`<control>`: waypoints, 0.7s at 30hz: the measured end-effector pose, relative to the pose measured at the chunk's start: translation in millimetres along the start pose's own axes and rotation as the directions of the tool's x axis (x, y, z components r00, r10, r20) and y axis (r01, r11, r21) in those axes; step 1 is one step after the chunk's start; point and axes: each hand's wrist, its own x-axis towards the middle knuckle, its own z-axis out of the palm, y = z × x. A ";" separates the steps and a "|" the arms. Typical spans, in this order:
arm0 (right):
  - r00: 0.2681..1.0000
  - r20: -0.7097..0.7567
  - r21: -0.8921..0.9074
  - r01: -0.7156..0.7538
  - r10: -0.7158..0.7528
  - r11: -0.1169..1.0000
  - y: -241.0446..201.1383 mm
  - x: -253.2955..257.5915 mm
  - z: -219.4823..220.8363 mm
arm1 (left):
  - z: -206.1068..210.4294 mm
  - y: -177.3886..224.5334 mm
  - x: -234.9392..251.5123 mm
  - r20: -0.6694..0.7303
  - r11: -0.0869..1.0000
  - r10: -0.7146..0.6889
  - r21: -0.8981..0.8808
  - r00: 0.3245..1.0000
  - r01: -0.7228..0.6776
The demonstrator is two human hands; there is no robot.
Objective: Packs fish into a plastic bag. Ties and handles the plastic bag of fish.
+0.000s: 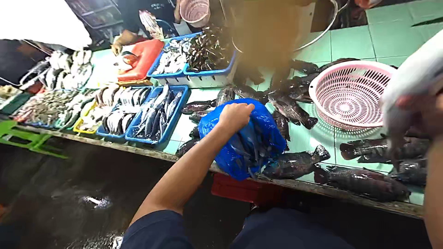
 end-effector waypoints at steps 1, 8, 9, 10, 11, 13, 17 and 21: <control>0.995 0.026 0.006 -0.097 0.097 0.995 -11.4 -24.3 22.3 | 1.1 -4.5 2.0 0.021 0.999 0.023 -0.046 1.000 -0.022; 0.835 0.411 0.235 -0.484 0.365 0.843 -30.0 -111.4 149.6 | -12.4 -31.4 24.8 0.128 0.963 0.227 -0.179 0.965 -0.203; 0.800 0.448 0.212 -0.528 0.398 0.823 -32.8 -117.5 166.6 | -16.7 -32.8 27.0 0.119 0.962 0.239 -0.161 0.964 -0.218; 0.756 0.482 0.174 -0.578 0.443 0.797 -37.0 -120.8 184.3 | -20.9 -33.3 28.7 0.104 0.961 0.252 -0.142 0.962 -0.237; 0.705 0.502 0.126 -0.633 0.502 0.764 -41.6 -120.7 202.7 | -24.9 -32.5 29.5 0.084 0.958 0.267 -0.126 0.960 -0.256; 0.614 0.516 0.028 -0.710 0.598 0.704 -44.4 -104.9 238.9 | -32.4 -27.2 28.4 0.060 0.953 0.296 -0.088 0.953 -0.290; 0.609 0.438 0.041 -0.749 0.662 0.662 -15.9 -43.3 299.0 | -30.9 -17.9 23.4 0.021 0.949 0.312 -0.056 0.950 -0.310; 0.596 0.401 0.150 -0.792 0.696 0.592 -22.4 -26.1 311.7 | -27.8 -26.4 15.8 -0.037 0.964 0.233 -0.122 0.972 -0.236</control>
